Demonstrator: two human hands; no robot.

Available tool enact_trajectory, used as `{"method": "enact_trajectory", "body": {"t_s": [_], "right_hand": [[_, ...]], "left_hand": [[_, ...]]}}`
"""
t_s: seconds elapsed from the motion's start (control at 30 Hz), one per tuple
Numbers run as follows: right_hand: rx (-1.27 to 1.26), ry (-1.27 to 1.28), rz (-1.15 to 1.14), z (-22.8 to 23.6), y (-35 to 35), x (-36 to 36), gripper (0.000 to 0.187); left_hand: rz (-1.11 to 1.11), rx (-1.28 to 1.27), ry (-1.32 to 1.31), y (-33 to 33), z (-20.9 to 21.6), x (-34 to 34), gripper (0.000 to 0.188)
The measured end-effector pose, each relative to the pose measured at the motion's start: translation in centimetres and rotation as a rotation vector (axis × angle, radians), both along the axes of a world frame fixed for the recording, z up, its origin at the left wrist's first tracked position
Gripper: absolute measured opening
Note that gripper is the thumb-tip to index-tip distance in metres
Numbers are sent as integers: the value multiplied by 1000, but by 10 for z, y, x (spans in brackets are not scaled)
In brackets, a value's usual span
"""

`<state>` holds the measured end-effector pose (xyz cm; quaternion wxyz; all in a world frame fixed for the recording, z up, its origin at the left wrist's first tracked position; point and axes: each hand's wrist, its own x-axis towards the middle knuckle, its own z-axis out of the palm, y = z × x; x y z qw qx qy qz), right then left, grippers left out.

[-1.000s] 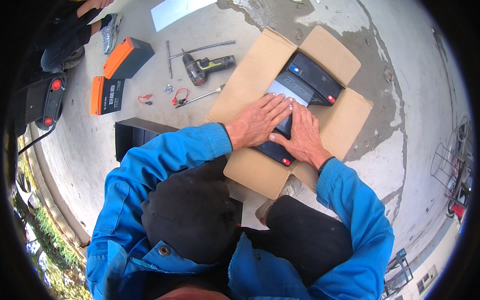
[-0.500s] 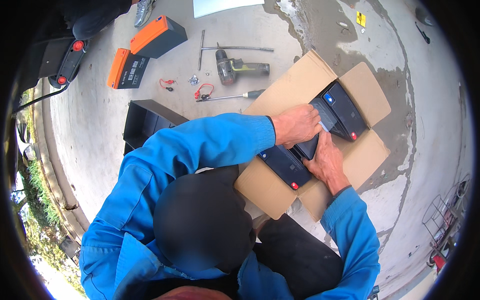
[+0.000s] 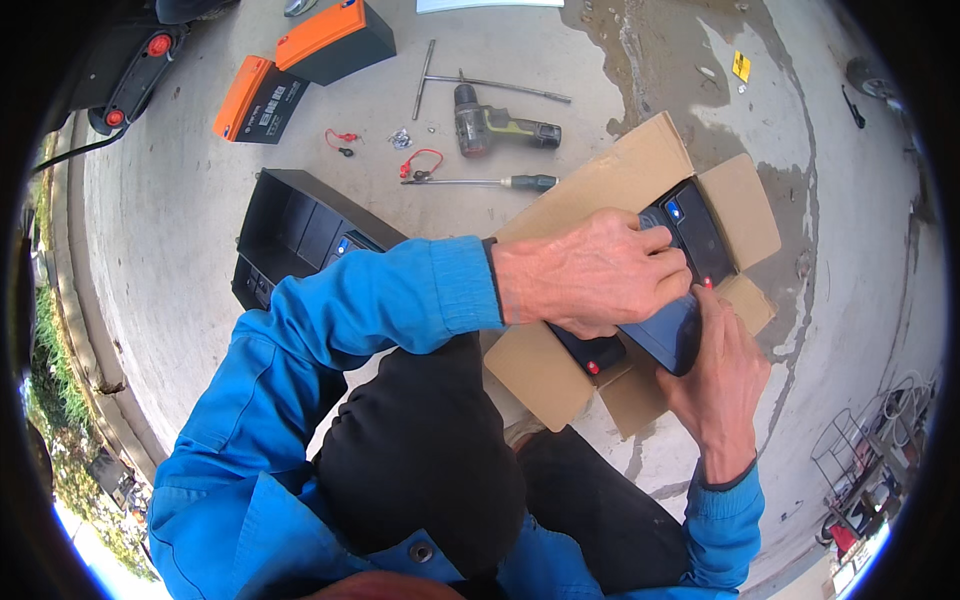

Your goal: The person unpacks a new battery from a yellow box and places it into a black battery holder alongside other batteries. They then connect red and black wires between the battery terminals and tighten the connections using a cordless drill.

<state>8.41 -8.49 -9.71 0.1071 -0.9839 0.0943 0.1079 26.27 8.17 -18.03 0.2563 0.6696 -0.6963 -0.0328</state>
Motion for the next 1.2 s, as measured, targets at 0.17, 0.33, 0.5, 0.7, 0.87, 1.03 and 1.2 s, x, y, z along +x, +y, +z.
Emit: {"method": "enact_trajectory", "body": {"t_s": [0.17,0.33,0.5,0.7,0.87,1.03,1.2], "right_hand": [[-19,-155,67,52,31,9,97],[114,-65,16,19,51,43,90],[155,-56,-4,8,54,64,86],[124,-27,-10,13,67,83,78],[220,-28,56,14,62,88,88],[198,74,-21,13,59,75,100],[140,138,26,4,48,52,105]], "left_hand": [[52,-75,123,50,57,22,74],[131,24,300,81,41,51,88],[438,-51,767,112,-4,26,100],[761,-28,1319,138,-35,-39,115],[611,-147,1070,154,-34,-12,112],[470,-205,623,137,-6,13,102],[241,-176,304,105,14,27,80]]}}
